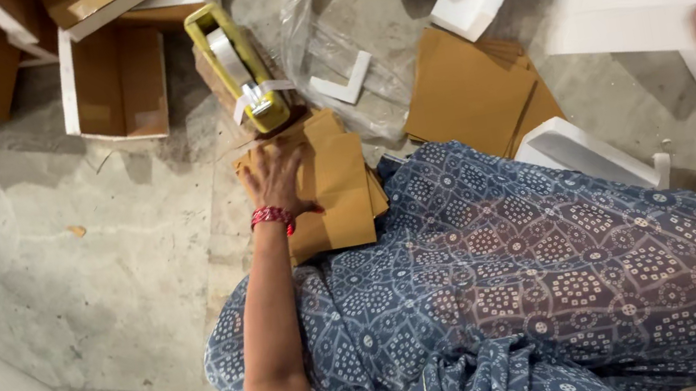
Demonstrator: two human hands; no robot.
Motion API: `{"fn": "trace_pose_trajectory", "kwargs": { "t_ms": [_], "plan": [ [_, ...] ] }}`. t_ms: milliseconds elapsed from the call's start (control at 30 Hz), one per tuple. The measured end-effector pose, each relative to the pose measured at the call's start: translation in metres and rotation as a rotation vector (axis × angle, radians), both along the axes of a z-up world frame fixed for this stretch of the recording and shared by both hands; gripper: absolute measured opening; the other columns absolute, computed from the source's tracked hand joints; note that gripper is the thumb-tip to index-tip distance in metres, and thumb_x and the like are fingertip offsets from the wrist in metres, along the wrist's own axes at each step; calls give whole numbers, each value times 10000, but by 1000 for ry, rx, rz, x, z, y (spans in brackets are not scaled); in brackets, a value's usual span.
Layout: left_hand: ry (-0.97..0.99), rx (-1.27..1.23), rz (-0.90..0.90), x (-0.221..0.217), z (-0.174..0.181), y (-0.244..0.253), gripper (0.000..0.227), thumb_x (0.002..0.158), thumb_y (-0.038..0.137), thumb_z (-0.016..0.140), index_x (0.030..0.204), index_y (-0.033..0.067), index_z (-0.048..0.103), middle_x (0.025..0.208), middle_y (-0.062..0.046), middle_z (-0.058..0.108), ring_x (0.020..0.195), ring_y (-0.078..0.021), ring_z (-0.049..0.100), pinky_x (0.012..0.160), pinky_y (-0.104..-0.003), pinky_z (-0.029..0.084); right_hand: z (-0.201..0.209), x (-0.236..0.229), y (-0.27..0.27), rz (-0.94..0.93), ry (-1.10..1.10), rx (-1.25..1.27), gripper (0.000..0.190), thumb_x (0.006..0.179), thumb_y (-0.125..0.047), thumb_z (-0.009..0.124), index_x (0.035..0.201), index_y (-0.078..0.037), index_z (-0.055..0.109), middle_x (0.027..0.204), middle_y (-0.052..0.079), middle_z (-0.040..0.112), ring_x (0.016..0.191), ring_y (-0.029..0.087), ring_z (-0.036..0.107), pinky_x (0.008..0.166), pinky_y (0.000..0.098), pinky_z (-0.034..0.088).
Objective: The person sits on the floor and assembles small cardboard boxes by inserting white foam inserts into the flaps. They use a handheld tape dispenser to secure the foam pieces to the cardboard, repeating the process for multiple units.
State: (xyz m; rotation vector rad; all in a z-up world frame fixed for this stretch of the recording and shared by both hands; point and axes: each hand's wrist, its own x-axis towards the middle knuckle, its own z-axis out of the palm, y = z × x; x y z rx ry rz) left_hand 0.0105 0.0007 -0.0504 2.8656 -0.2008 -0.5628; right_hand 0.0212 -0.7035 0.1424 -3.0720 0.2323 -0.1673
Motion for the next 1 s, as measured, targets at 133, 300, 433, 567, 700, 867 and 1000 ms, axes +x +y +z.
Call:
{"fn": "trace_pose_trajectory", "kwargs": {
  "t_ms": [133,300,433,567,700,867,1000],
  "plan": [
    [-22,71,46,-4,16,-3,1370,371,579,988,1548,352,325,1632,-71,274,1554,-409,97,1193,-717,50,-4,13,204,587,43,205,453,890,-192,774,1296,-10,687,1333,231,641,1186,404,615,923,492,491],
    [-10,71,267,-12,28,10,1346,430,518,992,1568,412,281,1539,-107,346,1482,-398,207,1168,-713,82,-51,-43,402,963,81,254,339,780,-168,725,1116,-140,692,1074,66,728,1003,279,683,886,464,518],
    [-4,20,362,-20,34,19,1183,473,474,994,1494,365,405,1512,-130,385,1391,-375,352,1142,-634,225,-120,-56,454,967,73,116,241,906,-143,611,1131,-186,688,1069,44,684,1063,267,647,982,467,458],
    [-162,-217,503,-16,25,35,750,533,417,978,1212,259,702,1297,-94,554,1256,-330,486,1044,-509,372,-133,-57,452,951,78,92,208,942,-151,554,1111,-164,675,1062,29,669,1037,239,633,918,438,436],
    [-222,-415,531,6,10,51,401,630,358,926,987,217,811,1019,-38,635,1073,-257,598,908,-493,415,-98,-63,449,1032,-46,132,212,927,-134,561,1101,-183,672,1054,14,667,1028,226,634,924,418,438],
    [-430,-497,546,16,8,52,310,650,296,913,932,201,826,953,-42,634,1028,-259,613,839,-474,426,-73,-67,489,1075,-104,155,246,917,-122,561,1118,-194,683,1074,-3,670,1028,216,628,931,393,441],
    [-398,-520,558,20,1,51,332,641,316,921,938,204,823,955,-41,632,1008,-265,612,834,-479,431,-81,-56,516,1042,-70,108,260,917,-122,569,1124,-209,701,1051,-8,672,1013,201,629,894,390,436]
  ]
}}
